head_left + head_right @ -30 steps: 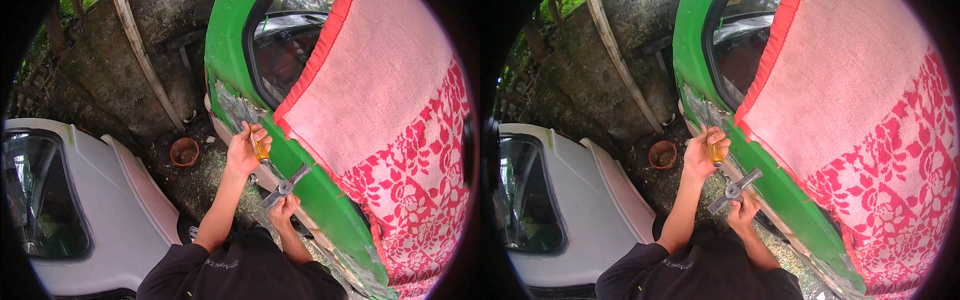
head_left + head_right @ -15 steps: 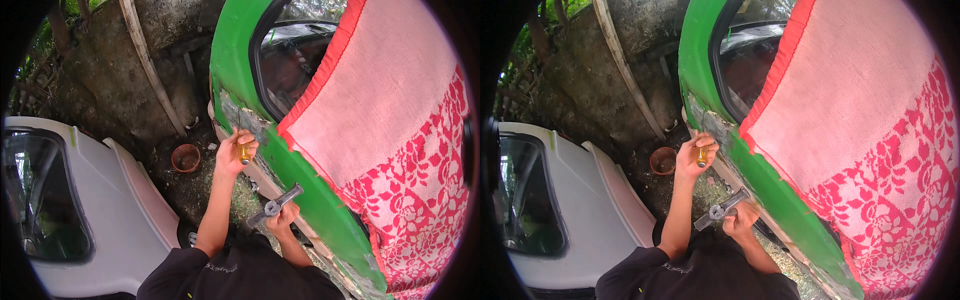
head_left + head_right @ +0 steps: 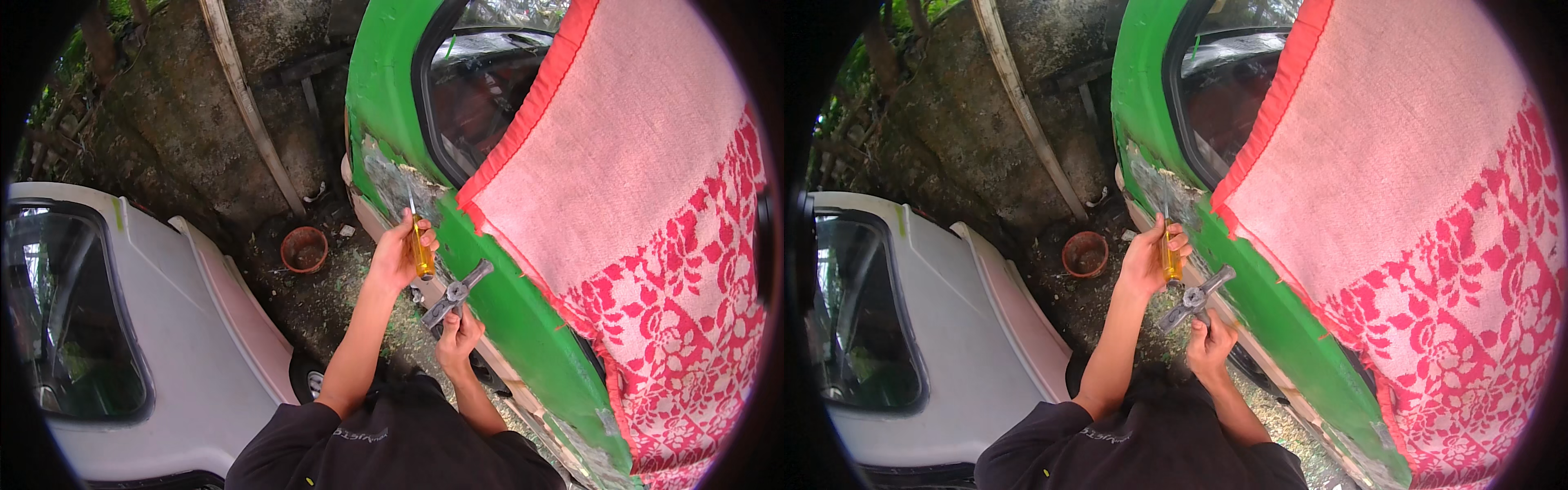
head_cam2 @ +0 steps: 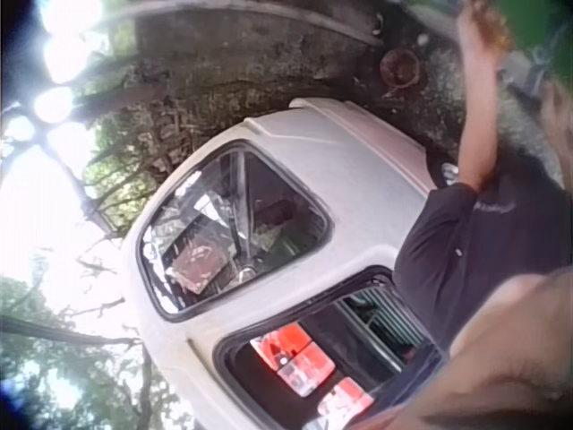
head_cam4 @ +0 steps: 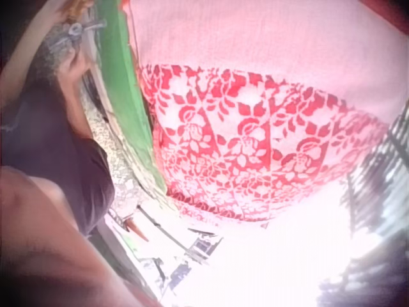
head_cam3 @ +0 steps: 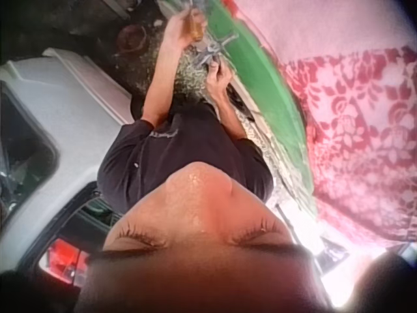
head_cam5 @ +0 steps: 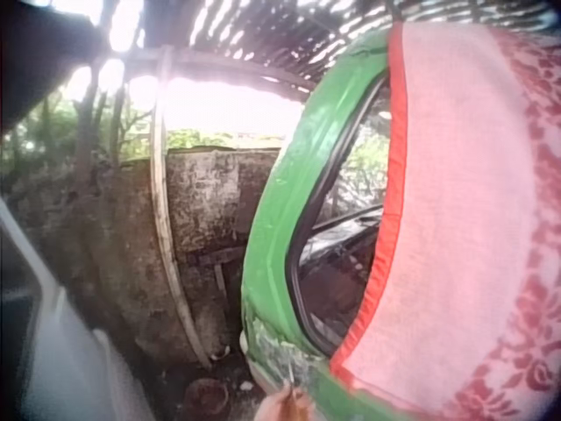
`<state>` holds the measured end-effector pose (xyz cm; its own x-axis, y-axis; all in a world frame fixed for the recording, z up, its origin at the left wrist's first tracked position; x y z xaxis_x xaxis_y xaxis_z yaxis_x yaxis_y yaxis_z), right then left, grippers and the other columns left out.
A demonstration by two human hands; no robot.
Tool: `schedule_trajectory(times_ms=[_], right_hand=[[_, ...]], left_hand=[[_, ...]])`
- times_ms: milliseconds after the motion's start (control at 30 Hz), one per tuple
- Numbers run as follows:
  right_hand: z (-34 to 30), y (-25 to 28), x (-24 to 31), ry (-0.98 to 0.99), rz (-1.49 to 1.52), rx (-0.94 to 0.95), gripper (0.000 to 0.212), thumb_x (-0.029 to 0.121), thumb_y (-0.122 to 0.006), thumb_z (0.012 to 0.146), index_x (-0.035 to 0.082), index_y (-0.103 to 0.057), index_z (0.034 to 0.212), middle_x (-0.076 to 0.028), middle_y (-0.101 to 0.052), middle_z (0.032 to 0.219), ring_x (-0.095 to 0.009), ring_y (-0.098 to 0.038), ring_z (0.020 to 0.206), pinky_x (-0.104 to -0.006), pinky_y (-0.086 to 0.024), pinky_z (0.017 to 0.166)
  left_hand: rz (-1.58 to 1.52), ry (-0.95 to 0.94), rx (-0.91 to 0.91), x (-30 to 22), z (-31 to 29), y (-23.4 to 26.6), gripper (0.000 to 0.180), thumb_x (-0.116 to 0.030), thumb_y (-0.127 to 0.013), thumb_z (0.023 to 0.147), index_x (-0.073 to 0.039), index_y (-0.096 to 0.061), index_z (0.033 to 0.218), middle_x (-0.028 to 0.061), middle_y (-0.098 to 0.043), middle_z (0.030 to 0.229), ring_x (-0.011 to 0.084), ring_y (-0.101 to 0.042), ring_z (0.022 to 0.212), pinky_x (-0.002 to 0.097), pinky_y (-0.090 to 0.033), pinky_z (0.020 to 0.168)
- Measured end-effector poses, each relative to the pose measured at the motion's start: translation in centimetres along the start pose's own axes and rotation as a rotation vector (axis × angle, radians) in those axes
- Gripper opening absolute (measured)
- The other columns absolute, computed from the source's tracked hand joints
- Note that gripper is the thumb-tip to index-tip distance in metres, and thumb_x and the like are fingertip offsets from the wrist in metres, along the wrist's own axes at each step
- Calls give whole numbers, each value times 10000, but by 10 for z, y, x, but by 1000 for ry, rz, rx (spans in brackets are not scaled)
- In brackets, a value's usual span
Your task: The person uses a hammer and a chisel to chip away old paint and rust from the side panel of a green car. They then pick up a spray can and a lighter, ignite the lighter, and hold the flame near the spray nozzle.
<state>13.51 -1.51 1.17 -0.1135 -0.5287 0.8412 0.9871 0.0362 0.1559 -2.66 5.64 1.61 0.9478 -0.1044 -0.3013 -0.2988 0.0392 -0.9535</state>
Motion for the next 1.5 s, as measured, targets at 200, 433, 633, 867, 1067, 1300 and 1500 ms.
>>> schedule_trajectory(times_ms=[200,433,633,867,1067,1300,1500], right_hand=[[-5,-4,-10,-30,-45,22,293,201,-580,925,6,-514,716,-62,-379,523,-154,-359,454,-300,-307,458],[-12,4,17,331,119,-136,288,225,-541,914,28,-558,705,-103,-469,526,-241,-515,455,-341,-381,462],[-2,-20,-11,171,-222,88,205,195,-582,866,29,-582,746,-126,-532,584,-296,-547,489,-358,-402,475],[-4,-13,-13,246,-153,-57,289,260,-592,905,38,-579,721,-87,-476,540,-284,-494,454,-365,-389,458],[-13,4,-14,108,-132,-137,296,248,-546,903,6,-572,734,-76,-514,539,-264,-532,469,-361,-416,491],[3,-14,-19,168,-268,-49,180,149,-605,842,5,-573,739,-91,-493,522,-232,-486,439,-316,-412,489],[-25,11,-25,323,124,-270,269,220,-575,896,-45,-619,879,-149,-499,550,-239,-506,439,-350,-402,481]], left_hand=[[-12,50,28,-2,3,0,424,-441,-349,1035,-81,-492,863,21,-479,688,147,-411,646,276,-369,631],[-40,125,72,-6,-1,0,428,-454,-340,1034,-99,-501,859,15,-478,686,156,-421,660,279,-387,614],[0,138,41,-9,-2,4,427,-456,-340,1033,-99,-494,858,20,-487,697,161,-427,669,281,-397,635],[-14,98,-13,-12,2,-4,379,-425,-414,1018,-88,-487,860,5,-459,692,139,-383,656,266,-350,596],[-43,130,43,-20,-2,5,357,-417,-446,1008,-82,-490,894,8,-460,705,145,-389,672,268,-379,607],[3,67,19,-10,7,12,404,-428,-397,1022,-62,-497,883,52,-511,743,182,-482,708,320,-439,718],[-3,52,-58,-9,10,2,397,-424,-392,1023,-67,-495,885,37,-504,733,171,-469,702,313,-429,694]])
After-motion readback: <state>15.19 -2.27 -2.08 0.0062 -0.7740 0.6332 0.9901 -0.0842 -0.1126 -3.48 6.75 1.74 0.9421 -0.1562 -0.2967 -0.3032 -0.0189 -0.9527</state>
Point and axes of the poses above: each hand's wrist, its own z-axis towards the middle knuckle, its own y-axis out of the back of the hand, x = y × z, the point moved 6 cm from there along z, towards the middle knuckle
